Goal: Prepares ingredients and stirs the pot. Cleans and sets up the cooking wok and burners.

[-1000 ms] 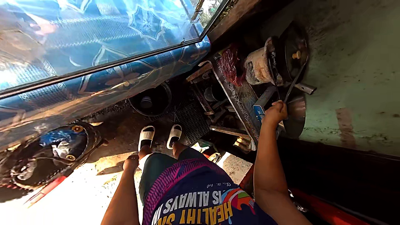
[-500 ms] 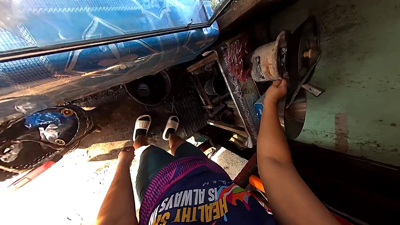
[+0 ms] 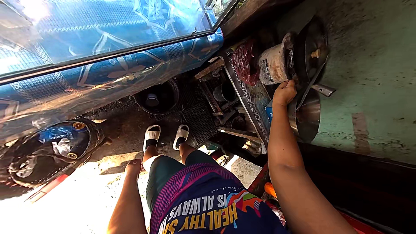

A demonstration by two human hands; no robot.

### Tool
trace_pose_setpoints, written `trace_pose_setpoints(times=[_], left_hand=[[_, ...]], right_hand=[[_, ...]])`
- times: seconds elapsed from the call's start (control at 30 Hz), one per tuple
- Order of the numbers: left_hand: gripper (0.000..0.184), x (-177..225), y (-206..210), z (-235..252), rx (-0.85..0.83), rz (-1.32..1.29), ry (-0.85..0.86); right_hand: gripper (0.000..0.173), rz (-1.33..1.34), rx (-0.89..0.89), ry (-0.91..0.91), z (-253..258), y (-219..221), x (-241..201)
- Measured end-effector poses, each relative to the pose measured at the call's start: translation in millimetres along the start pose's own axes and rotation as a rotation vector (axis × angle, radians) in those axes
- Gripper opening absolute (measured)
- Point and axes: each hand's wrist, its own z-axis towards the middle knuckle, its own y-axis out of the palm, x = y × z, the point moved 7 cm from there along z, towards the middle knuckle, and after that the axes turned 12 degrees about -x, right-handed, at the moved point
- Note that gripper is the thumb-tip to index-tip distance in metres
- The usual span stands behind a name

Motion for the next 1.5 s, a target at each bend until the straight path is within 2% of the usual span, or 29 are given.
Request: trace_pose_setpoints(times=[0.27, 0.57, 0.7, 0.83, 0.97, 1.03, 1.1, 1.27, 1.33, 1.43, 1.5], left_hand=[[0.038, -3, -14, 2, 0.033, -0.002, 0.022], [0.037, 26, -26, -9, 0.031, -0.006, 0.053], [0.035, 43, -37, -7, 0.032, 0.103, 0.085], [0.035, 74, -47, -15, 0.056, 0.344, 0.112], [0.039, 101, -52, -19, 0.043, 0.487, 0.114], [0.041, 110, -54, -12, 0.043, 0.518, 0.099], [0.042, 121, -53, -3, 0.049, 0.558, 0.1], [0.043, 175, -26, -15, 0.024, 0.722, 0.2], [0.042, 204, -5, -20, 0.027, 0.734, 0.21], [0.044, 260, 49, -49, -0.012, 0.811, 0.265], [0.041, 305, 94, -73, -0.035, 0.872, 0.362]], right_hand=[[0.039, 0.133, 0.074, -0.103, -18, -1, 5], [0.039, 0.202, 0.111, -0.095, -36, -14, 24], [0.038, 0.244, 0.063, -0.061, -46, -8, 38], [0.038, 0.301, 0.05, -0.066, -55, -6, 52], [0.035, 0.368, 0.089, -0.158, -91, -10, 54], [0.032, 0.388, 0.17, -0.209, -113, -8, 59], [0.03, 0.414, 0.17, -0.215, -136, -5, 65], [0.029, 0.488, 0.155, -0.227, -189, 14, 95], [0.031, 0.506, 0.094, -0.189, -200, 25, 113], [0.03, 0.52, 0.043, -0.166, -209, 41, 140], [0.03, 0.531, 0.015, -0.174, -211, 47, 155]])
